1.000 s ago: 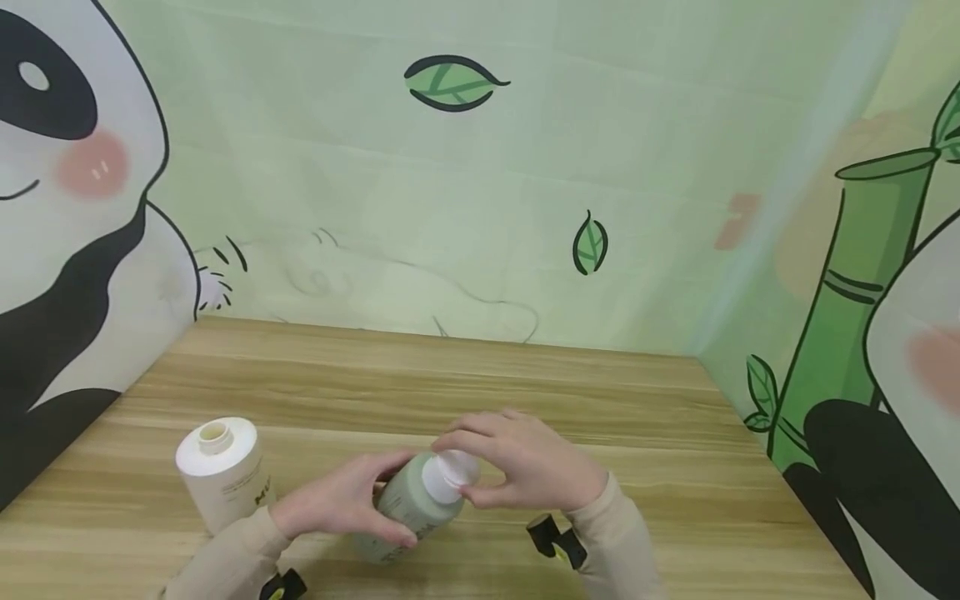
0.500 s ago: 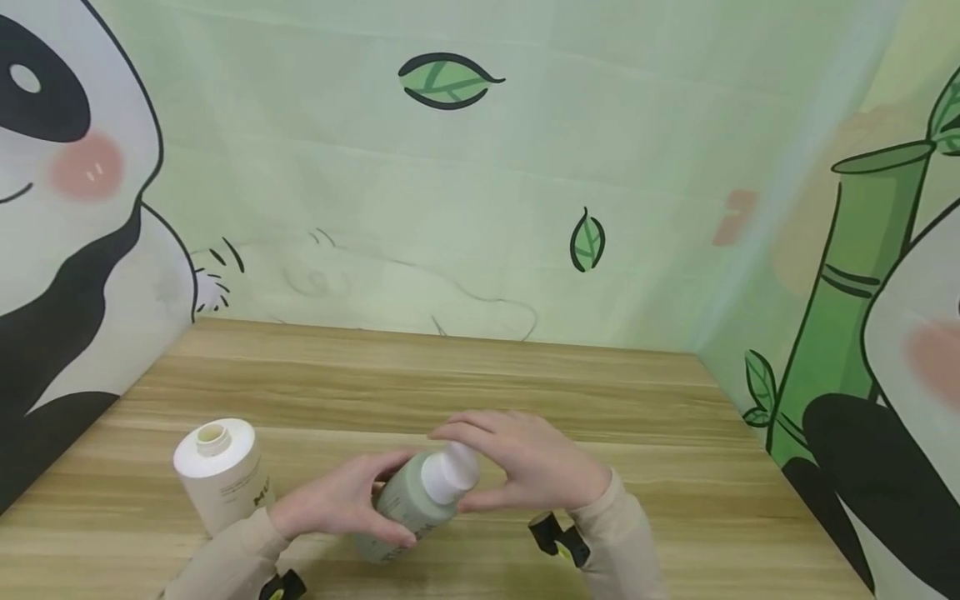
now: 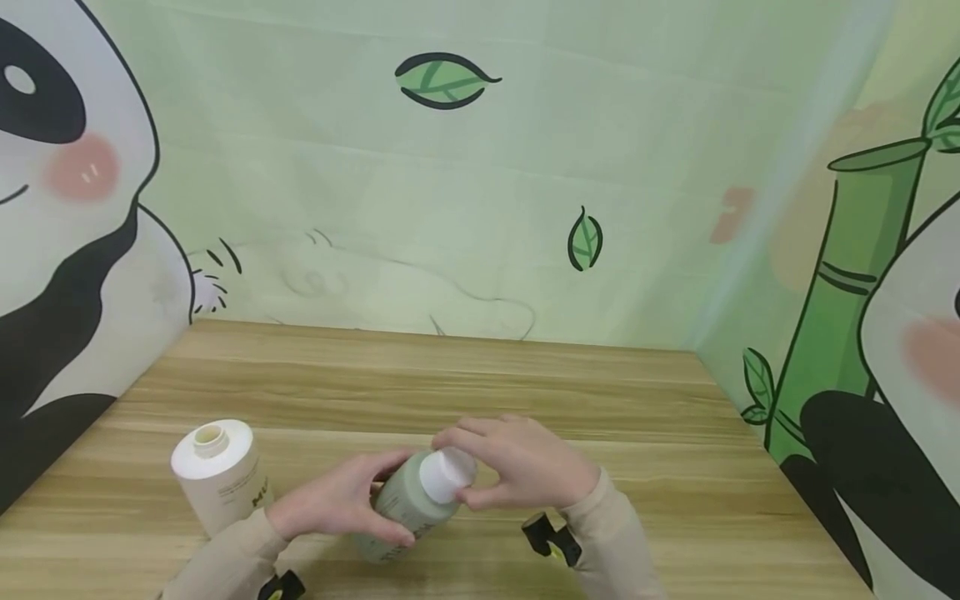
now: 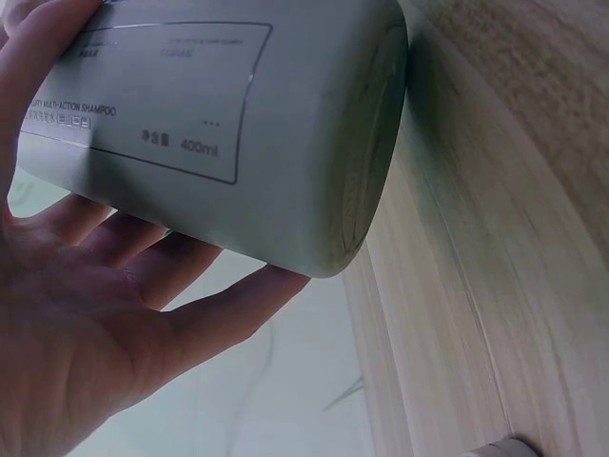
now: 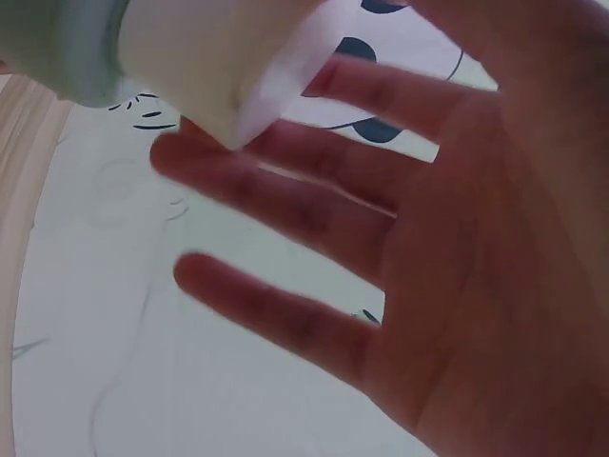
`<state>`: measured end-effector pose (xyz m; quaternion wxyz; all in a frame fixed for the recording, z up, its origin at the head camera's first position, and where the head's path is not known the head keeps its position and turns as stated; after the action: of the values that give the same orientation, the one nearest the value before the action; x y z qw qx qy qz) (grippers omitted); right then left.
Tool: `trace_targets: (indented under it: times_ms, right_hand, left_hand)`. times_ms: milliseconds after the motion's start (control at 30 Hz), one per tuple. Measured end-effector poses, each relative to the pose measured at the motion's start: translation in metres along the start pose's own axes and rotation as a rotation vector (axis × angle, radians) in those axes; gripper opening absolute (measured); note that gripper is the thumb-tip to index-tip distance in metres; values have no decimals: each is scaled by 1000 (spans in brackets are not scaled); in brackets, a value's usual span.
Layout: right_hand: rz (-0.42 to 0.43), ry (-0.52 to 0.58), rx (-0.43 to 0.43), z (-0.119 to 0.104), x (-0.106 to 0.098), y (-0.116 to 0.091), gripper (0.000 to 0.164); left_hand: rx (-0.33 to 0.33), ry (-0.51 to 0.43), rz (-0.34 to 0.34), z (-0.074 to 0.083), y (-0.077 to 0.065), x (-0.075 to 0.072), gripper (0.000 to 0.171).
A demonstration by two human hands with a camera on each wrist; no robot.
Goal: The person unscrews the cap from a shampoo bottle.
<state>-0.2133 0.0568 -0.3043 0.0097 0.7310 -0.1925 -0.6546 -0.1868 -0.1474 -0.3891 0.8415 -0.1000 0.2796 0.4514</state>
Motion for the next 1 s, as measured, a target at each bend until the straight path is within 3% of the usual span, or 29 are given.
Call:
trace_targets:
  times_ms: [367,433,600,767,900,1000]
  right_hand:
    - [-13,50,-128,-2,-1,1,59]
    - [-18,75,-110,-3,-1,1,59]
    - [-54,156,37,-2,-2,0,60]
    - [-30,45,109,-1,-3,0,50]
    - [19,-72,85,0,-4,1,46]
    - [42,-94,47,0,-4,1,40]
  left_hand:
    - [-21,6,3,-1,-1,-1,71]
    - [-15,4,6,-1,-1,0,71]
    - [-2,5,8,0,-1,0,71]
    - [-19,12,6,0,-1,0,70]
    - [-21,13,5,0,-2,0,71]
    - [-14,21,8,1,-1,0,72]
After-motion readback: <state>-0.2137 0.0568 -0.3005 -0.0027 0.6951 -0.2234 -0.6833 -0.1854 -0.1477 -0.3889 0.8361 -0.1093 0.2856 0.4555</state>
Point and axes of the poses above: each hand's wrist, its own y-axis towards the middle knuckle, its own x-axis out of the palm, z = x × y, the point moved 3 cm from there along y, towards the middle knuckle, and after that the axes turned 1 degree about y, right-handed, at the moved point
